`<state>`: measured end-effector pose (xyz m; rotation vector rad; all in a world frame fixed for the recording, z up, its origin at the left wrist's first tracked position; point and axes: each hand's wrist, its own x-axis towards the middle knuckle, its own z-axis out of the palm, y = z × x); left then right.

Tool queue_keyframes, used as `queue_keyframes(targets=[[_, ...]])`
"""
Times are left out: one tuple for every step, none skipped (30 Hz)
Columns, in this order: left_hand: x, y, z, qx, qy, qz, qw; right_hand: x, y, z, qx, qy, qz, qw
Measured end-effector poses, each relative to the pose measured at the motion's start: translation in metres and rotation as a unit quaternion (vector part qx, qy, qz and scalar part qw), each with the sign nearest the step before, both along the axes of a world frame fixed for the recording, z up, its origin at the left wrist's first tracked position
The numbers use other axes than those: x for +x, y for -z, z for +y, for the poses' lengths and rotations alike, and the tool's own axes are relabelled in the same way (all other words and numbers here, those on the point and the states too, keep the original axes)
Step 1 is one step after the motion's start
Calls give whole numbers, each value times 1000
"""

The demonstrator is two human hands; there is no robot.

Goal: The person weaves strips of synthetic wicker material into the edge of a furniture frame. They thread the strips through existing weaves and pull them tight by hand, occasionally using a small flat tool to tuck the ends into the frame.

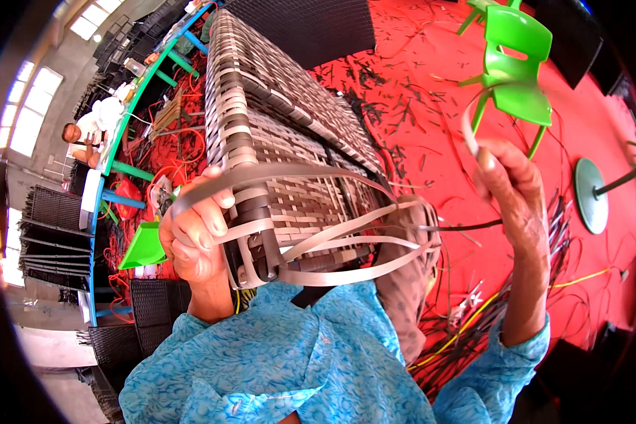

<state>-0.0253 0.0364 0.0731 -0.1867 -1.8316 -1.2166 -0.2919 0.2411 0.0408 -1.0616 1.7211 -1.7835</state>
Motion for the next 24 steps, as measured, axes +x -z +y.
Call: queue_keyframes(targets=[[-1, 1, -2, 1, 6, 7, 1000, 5, -7, -9, -28, -14, 48, 998], [0, 2, -3, 2, 14, 8, 1000, 9, -16, -17, -35, -21, 51, 998], [0, 2, -3, 3, 23, 9, 1000, 13, -24, -24, -46, -32, 56, 997], [0, 3, -4, 5, 30, 13, 999, 15, -36, -23, -9, -37, 37, 999], [1, 4, -4, 9, 34, 18, 999, 18, -44, -29, -25, -65, 42, 997], [2, 5, -5, 7, 26, 16, 999, 22, -51, -35, -4, -41, 44, 998], [4, 5, -4, 5, 16, 13, 1000, 26, -59, -40, 18, -17, 46, 999], [4, 6, -5, 17, 27, 13, 999, 31, -65, -47, 42, 20, 51, 998], [6, 6, -5, 19, 32, 27, 999, 36, -72, -51, 57, 10, 41, 997], [8, 5, -5, 21, 19, 16, 999, 41, -80, -54, 30, -29, 61, 997], [9, 4, -7, 15, 41, 18, 999, 47, -86, -58, 31, -29, 60, 997], [8, 3, -8, 14, 60, 18, 998, 52, -94, -60, 37, -52, 97, 993], [9, 3, -8, 45, 87, 13, 995, 58, -100, -63, 58, -51, 122, 990], [8, 3, -9, 43, 90, 18, 995, 66, -98, -74, 1, -75, 207, 976], [7, 3, -9, 45, 90, 22, 995, 74, -100, -79, -21, -110, 211, 971], [7, 2, -9, 32, 81, 12, 996, 80, -100, -84, -24, -132, 266, 955], [7, 2, -8, 20, 89, 17, 996, 84, -104, -80, 25, -164, 298, 940], [7, 3, -6, 36, 83, 21, 996, 86, -106, -83, 50, -150, 385, 909], [8, 3, -4, 48, 78, 20, 996, 86, -108, -82, 53, -145, 387, 909], [9, 3, -4, 3, 27, 8, 1000, 84, -111, -80, 101, -160, 415, 890], [9, 3, -4, 11, 28, 18, 999, 80, -113, -78, 149, -176, 442, 867], [10, 3, -3, 10, 26, 7, 1000, 76, -117, -74, 207, -207, 415, 861], [10, 4, -2, 24, 21, 6, 999, 73, -117, -73, 229, -208, 409, 859], [10, 4, -3, 10, 25, 1, 1000, 71, -115, -74, 192, -225, 410, 863]])
